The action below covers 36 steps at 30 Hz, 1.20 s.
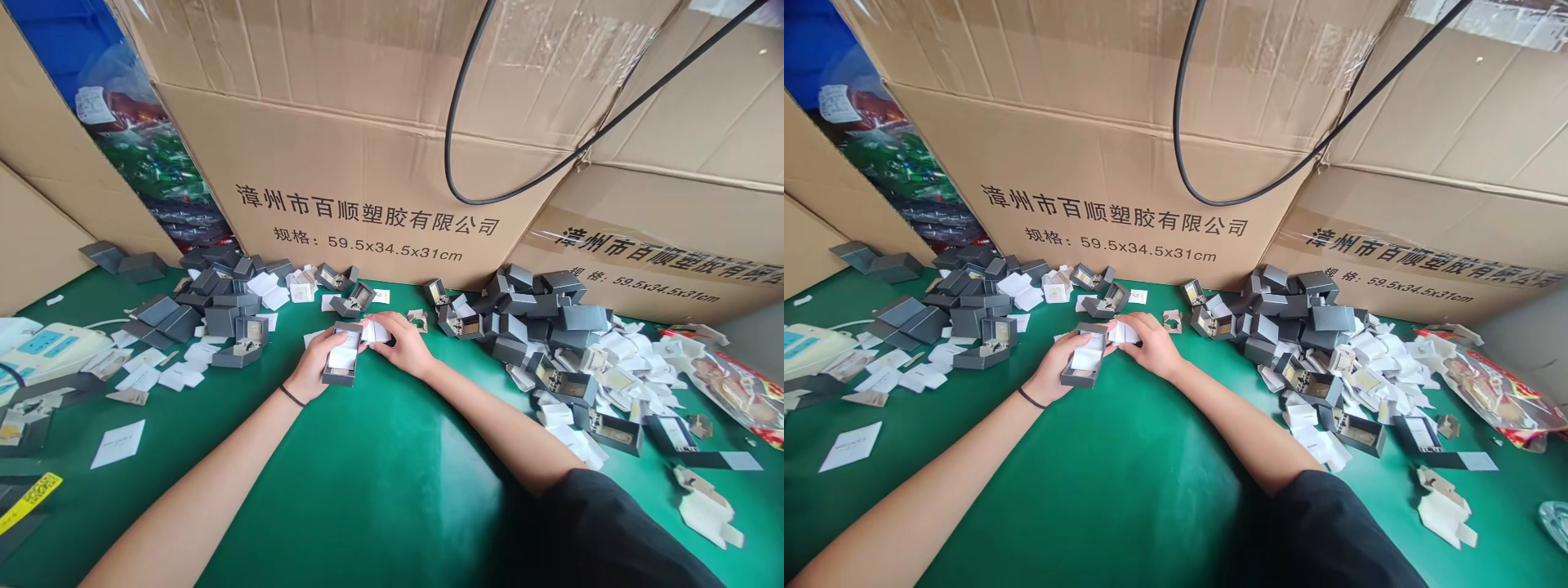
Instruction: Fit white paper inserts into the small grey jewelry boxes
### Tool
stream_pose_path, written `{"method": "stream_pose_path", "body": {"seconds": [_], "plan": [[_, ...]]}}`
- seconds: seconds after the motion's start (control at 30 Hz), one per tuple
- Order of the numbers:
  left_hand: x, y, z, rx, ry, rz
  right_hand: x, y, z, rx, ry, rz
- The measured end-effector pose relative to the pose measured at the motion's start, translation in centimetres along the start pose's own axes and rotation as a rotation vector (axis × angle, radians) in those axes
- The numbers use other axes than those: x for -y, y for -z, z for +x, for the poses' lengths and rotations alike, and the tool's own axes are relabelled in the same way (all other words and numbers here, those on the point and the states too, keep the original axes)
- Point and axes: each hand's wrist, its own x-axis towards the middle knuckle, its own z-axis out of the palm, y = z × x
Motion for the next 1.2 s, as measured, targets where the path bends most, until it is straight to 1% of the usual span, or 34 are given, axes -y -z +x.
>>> {"method": "stream_pose_path", "body": {"seconds": [0.2, 0.37, 0.6, 0.7, 0.9, 1.07, 1.2], "plan": [[-0.3, -0.4, -0.1, -0.071, 0.001, 0.045, 0.4, 0.1, -0.4, -0.016, -0.01, 0.04], [-0.5, -0.7, -0.3, -0.075, -0.021, 0.014, 0.5, 0.0, -0.2, -0.018, -0.012, 0.096], [-0.2, -0.3, -0.2, -0.065, -0.005, 0.029, 0.2, -0.2, -0.3, -0.005, -0.057, 0.113], [-0.3, -0.5, -0.2, -0.057, -0.007, 0.018, 0.3, -0.2, -0.3, -0.006, -0.044, 0.106], [-0.5, -0.9, -0.4, -0.131, -0.011, 0.026, 0.7, 0.2, -0.2, 0.02, 0.023, 0.167], [-0.8, -1.2, -0.5, -0.141, -0.011, -0.05, 1.1, 0.5, -0.1, 0.045, 0.035, 0.175], [-0.9, -1.2, -0.4, -0.158, 0.017, -0.094, 1.0, 0.5, -0.1, 0.059, -0.001, 0.167]]}}
